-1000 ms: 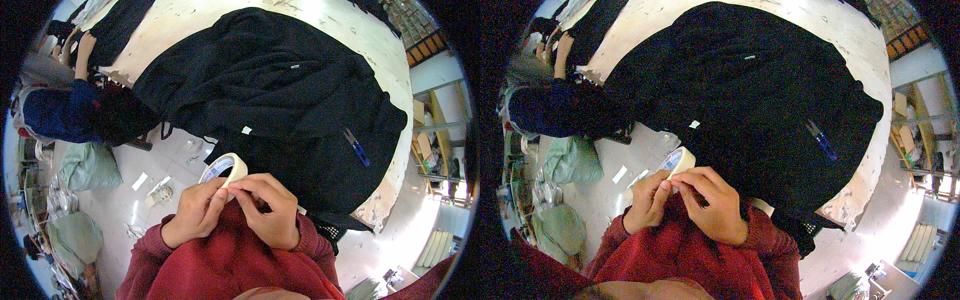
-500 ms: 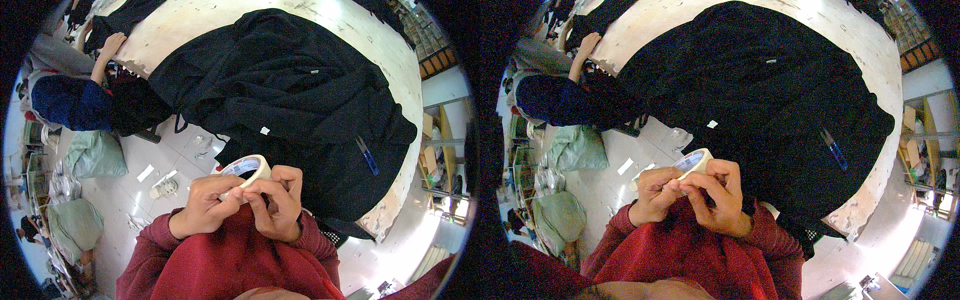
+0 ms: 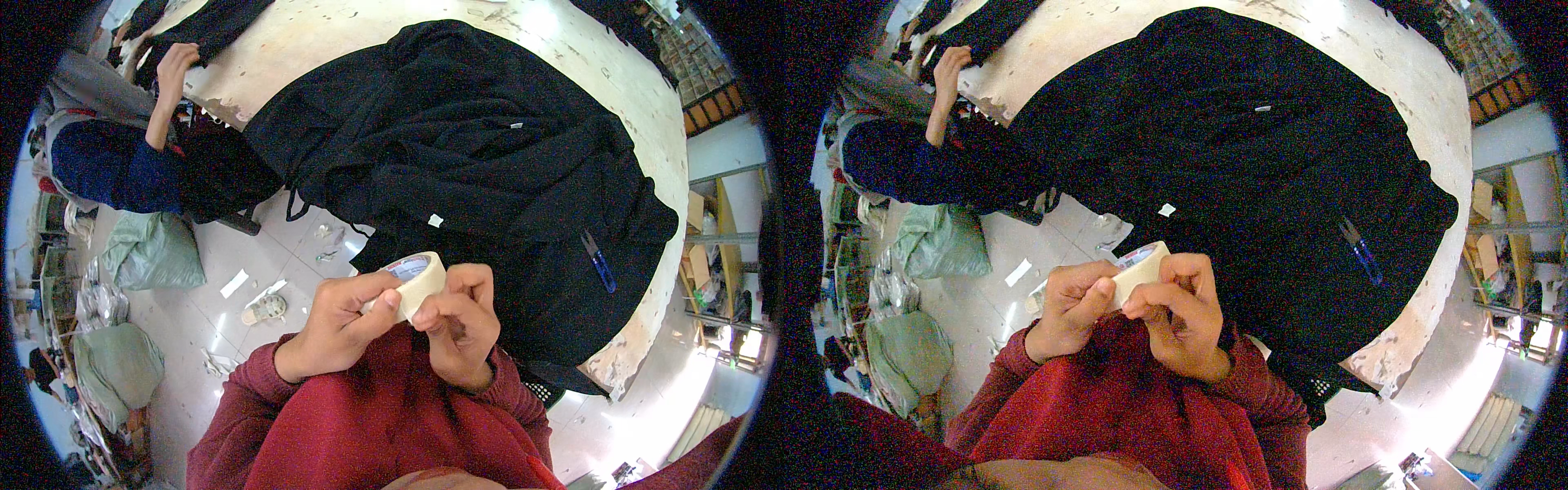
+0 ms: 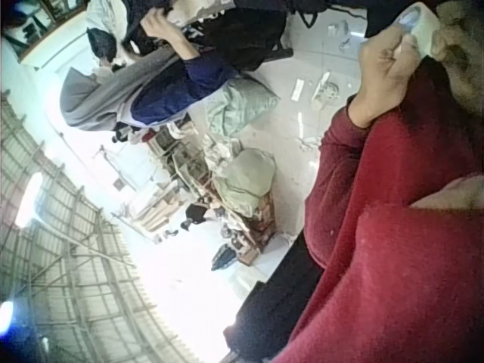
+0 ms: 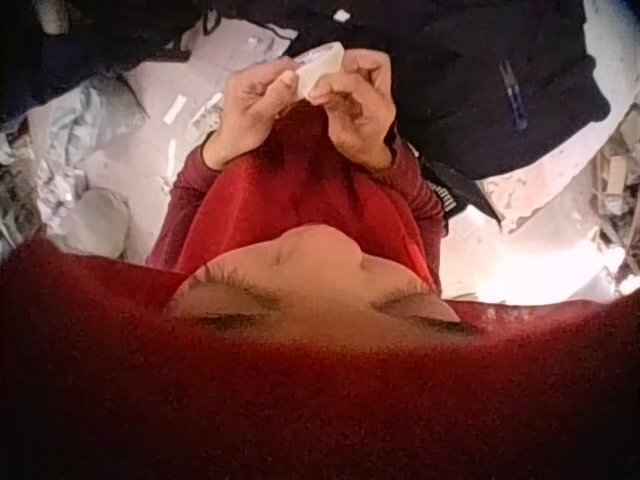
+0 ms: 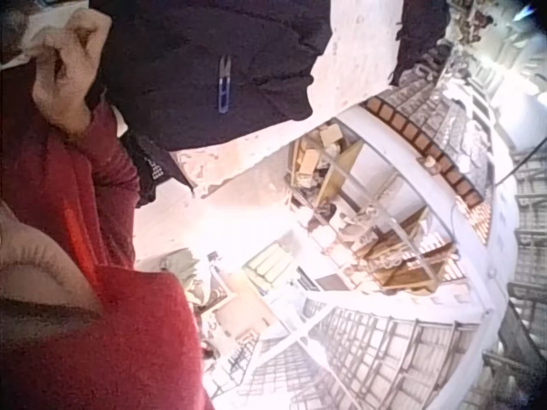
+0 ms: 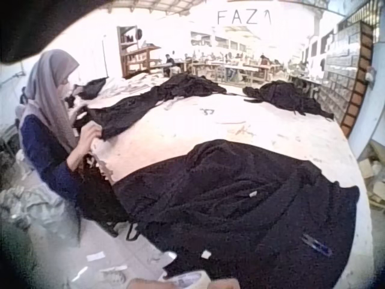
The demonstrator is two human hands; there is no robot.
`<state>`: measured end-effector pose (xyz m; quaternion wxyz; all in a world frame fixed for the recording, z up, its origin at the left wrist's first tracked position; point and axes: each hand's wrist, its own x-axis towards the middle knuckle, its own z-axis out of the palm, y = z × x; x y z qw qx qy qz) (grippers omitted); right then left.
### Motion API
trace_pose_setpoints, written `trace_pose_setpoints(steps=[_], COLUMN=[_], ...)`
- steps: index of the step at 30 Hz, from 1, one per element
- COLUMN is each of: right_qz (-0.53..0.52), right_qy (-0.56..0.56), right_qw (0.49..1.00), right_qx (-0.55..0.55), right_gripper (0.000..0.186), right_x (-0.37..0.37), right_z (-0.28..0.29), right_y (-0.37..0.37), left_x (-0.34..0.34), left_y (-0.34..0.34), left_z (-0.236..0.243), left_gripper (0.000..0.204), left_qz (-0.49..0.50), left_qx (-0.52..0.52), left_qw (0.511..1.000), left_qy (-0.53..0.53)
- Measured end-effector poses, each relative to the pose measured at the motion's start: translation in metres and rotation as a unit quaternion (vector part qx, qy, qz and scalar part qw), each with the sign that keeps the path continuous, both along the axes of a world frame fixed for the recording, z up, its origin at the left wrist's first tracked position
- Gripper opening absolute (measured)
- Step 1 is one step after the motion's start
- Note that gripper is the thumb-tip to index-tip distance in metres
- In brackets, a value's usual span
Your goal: The person repairs a black garment by cutting loose threads with a small blade and applying small pieces of white tape to the fabric. They repeatedly lift and fold the garment to access different areas, then place the tape pieces on the surface and press them onto the fabric.
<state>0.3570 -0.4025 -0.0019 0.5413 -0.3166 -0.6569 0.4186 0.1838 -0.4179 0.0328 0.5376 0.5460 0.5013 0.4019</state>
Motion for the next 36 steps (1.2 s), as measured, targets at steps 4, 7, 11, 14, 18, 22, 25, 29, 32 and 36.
trace_pose_setpoints(steps=[4,7,11,14,18,22,25,29,32,36], right_qz=[0.101,0.025,-0.133,-0.157,-0.174,-0.199,-0.212,-0.206,-0.194,-0.2], right_qy=[0.201,0.249,0.029,-0.178,-0.293,-0.27,-0.276,-0.286,-0.263,-0.166], right_qw=[0.956,0.951,0.984,0.971,0.938,0.941,0.925,0.916,0.923,0.944], right_qx=[-0.186,-0.18,-0.114,-0.03,0.063,0.054,0.151,0.191,0.205,0.201], right_gripper=[0.014,0.019,0.027,0.041,0.047,0.04,0.038,0.053,0.067,0.07], right_x=[0.002,0.02,0.046,0.051,0.044,0.041,0.047,0.059,0.063,0.058], right_z=[0.005,0.017,0.03,0.028,0.013,0.004,0.002,0.002,-0.002,-0.008], right_y=[0.004,0.01,0.018,0.026,0.04,0.048,0.046,0.034,0.032,0.033], left_x=[-0.004,-0.024,-0.076,-0.094,-0.063,-0.013,0.025,0.046,0.047,0.051], left_y=[0.008,0.044,0.126,0.173,0.164,0.076,0.051,0.056,0.055,0.052], left_z=[0.016,0.024,0.009,-0.008,0.0,0.017,-0.009,-0.042,-0.044,-0.04], left_gripper=[0.02,0.028,0.033,0.032,0.024,0.02,0.029,0.034,0.031,0.02], left_qz=[0.048,0.205,0.213,0.177,0.253,0.051,-0.128,-0.007,-0.02,0.014], left_qx=[0.064,0.156,0.237,0.168,0.397,0.138,-0.234,-0.15,-0.08,-0.042], left_qw=[0.991,0.947,0.876,0.898,0.729,0.989,0.957,0.948,0.961,0.956], left_qy=[0.105,0.193,0.361,0.366,0.496,-0.029,-0.112,-0.281,-0.264,-0.291])
